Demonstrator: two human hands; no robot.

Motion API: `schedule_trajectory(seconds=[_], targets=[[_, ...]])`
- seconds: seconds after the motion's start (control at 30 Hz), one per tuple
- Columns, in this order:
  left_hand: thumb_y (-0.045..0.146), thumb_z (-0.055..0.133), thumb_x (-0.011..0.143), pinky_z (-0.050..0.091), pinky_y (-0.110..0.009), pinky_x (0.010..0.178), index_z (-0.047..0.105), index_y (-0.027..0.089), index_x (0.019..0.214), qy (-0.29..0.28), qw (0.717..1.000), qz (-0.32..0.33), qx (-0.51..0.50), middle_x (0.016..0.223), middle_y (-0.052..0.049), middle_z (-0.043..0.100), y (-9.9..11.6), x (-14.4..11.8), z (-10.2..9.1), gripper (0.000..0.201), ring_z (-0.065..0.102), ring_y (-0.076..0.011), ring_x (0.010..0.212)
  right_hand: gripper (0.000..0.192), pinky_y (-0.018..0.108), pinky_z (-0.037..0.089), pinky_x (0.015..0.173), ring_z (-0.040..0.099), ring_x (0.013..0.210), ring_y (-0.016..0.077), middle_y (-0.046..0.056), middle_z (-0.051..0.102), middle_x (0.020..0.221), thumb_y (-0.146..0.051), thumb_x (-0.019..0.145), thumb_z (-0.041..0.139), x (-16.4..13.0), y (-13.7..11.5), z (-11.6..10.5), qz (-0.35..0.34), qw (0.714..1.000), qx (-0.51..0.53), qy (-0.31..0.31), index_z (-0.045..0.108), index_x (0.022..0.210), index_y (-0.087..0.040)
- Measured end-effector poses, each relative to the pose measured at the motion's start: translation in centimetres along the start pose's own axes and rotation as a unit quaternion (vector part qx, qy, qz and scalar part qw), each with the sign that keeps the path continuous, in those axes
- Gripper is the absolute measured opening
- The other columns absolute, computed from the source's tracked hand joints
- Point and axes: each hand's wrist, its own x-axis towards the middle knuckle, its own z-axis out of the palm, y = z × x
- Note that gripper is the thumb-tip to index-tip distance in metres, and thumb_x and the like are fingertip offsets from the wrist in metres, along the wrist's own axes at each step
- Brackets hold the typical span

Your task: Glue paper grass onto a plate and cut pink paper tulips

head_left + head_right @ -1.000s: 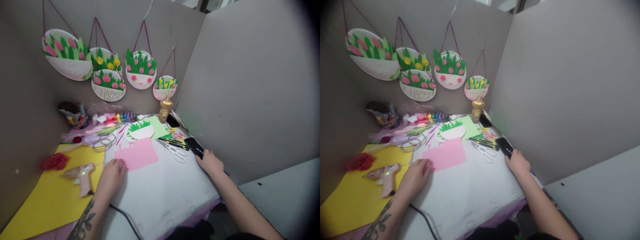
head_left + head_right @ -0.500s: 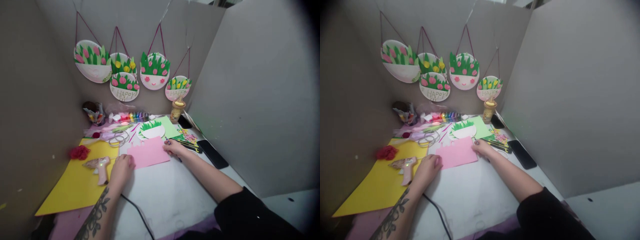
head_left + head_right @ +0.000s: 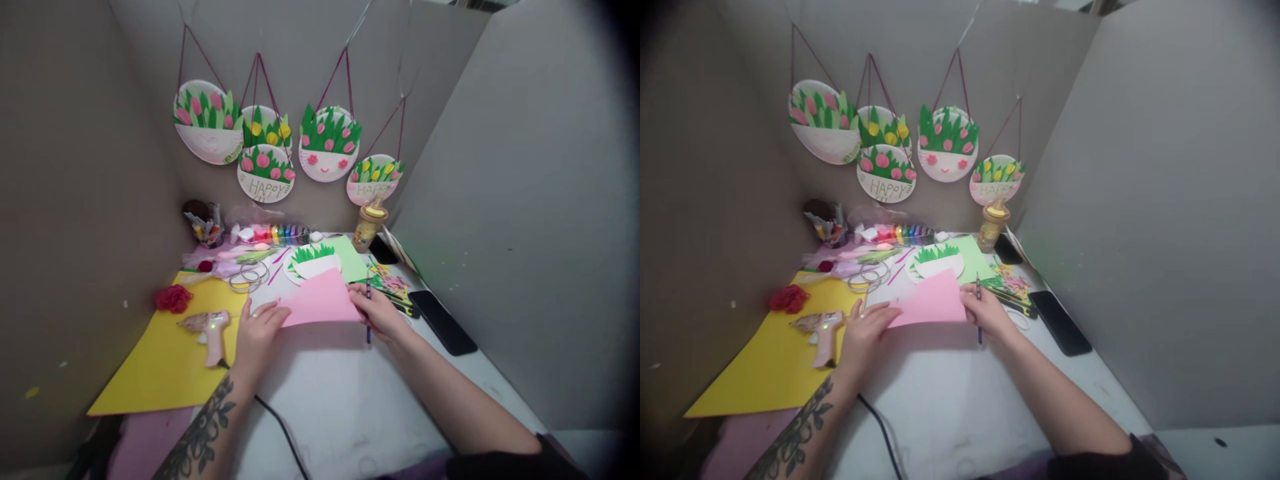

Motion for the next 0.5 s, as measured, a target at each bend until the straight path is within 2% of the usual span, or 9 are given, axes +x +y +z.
schedule_trajectory(seconds=[0.1, 0.17, 0.23, 0.3, 0.33, 0.4, 0.5], targets=[[0.026, 0.048, 0.084, 0.05, -0.037, 0.09, 0.071, 0.021, 0.097, 0.039, 0.988, -0.09, -0.122, 0.099, -0.006, 0.074, -0.2, 0.1, -1.2, 0.027, 0.067, -0.0222, 0.092, 0.057, 0.022, 0.032, 0.044, 0.043, 0.053, 0.0084, 0.005, 0.061, 0.096, -0.049, 0.074, 0.065, -0.3, -0.7, -0.7, -0.12, 0.991, -0.042, 0.044, 0.05, 0.121, -0.02], [0.036, 0.054, 0.082, 0.054, -0.031, 0.073, 0.072, 0.018, 0.092, 0.002, 0.969, -0.148, -0.197, 0.09, -0.005, 0.074, -0.1, 0.3, -2.0, 0.027, 0.068, -0.0221, 0.082, 0.064, 0.024, 0.041, 0.054, 0.05, 0.064, 0.0113, 0.006, 0.06, 0.108, -0.045, 0.073, 0.068, -0.4, -1.3, -1.1, -0.168, 0.981, -0.088, 0.029, 0.048, 0.129, -0.022], [0.042, 0.058, 0.079, 0.053, -0.029, 0.064, 0.071, 0.016, 0.091, -0.052, 0.947, -0.192, -0.252, 0.083, -0.005, 0.074, 0.1, 0.6, -2.6, 0.032, 0.067, -0.022, 0.075, 0.053, 0.027, 0.044, 0.062, 0.055, 0.072, 0.0147, 0.006, 0.063, 0.101, -0.042, 0.072, 0.07, -0.4, -1.9, -1.2, -0.167, 0.98, -0.107, -0.003, 0.057, 0.118, -0.019], [0.043, 0.061, 0.076, 0.053, -0.029, 0.064, 0.069, 0.015, 0.098, -0.087, 0.932, -0.212, -0.281, 0.087, -0.005, 0.073, 0.1, 0.8, -2.8, 0.036, 0.067, -0.0227, 0.077, 0.034, 0.028, 0.044, 0.064, 0.056, 0.071, 0.0165, 0.005, 0.064, 0.084, -0.041, 0.071, 0.071, -0.4, -2.4, -1.0, -0.141, 0.984, -0.108, -0.014, 0.065, 0.093, -0.016], [0.042, 0.063, 0.074, 0.053, -0.03, 0.067, 0.068, 0.016, 0.102, -0.092, 0.93, -0.213, -0.286, 0.092, -0.005, 0.073, -0.1, 1.0, -2.8, 0.039, 0.067, -0.0233, 0.082, 0.028, 0.028, 0.044, 0.062, 0.056, 0.067, 0.0162, 0.004, 0.063, 0.076, -0.04, 0.07, 0.071, -0.4, -2.5, -0.9, -0.127, 0.986, -0.108, -0.006, 0.064, 0.082, -0.016], [0.038, 0.065, 0.072, 0.053, -0.031, 0.075, 0.063, 0.016, 0.114, -0.061, 0.931, -0.222, -0.283, 0.102, -0.007, 0.071, -0.6, 1.1, -2.4, 0.048, 0.066, -0.0239, 0.092, 0.026, 0.025, 0.04, 0.054, 0.051, 0.057, 0.0132, 0.0, 0.058, 0.064, -0.037, 0.068, 0.071, -0.3, -2.5, -0.6, -0.096, 0.989, -0.107, 0.021, 0.059, 0.075, -0.016], [0.034, 0.063, 0.073, 0.053, -0.032, 0.076, 0.05, 0.014, 0.13, 0.032, 0.919, -0.263, -0.291, 0.109, -0.01, 0.067, -1.6, 1.2, -1.4, 0.062, 0.065, -0.0218, 0.091, 0.033, 0.021, 0.033, 0.046, 0.042, 0.046, 0.0091, -0.007, 0.05, 0.057, -0.033, 0.066, 0.071, -0.1, -1.8, -0.8, -0.049, 0.991, -0.121, 0.025, 0.055, 0.091, -0.018]])
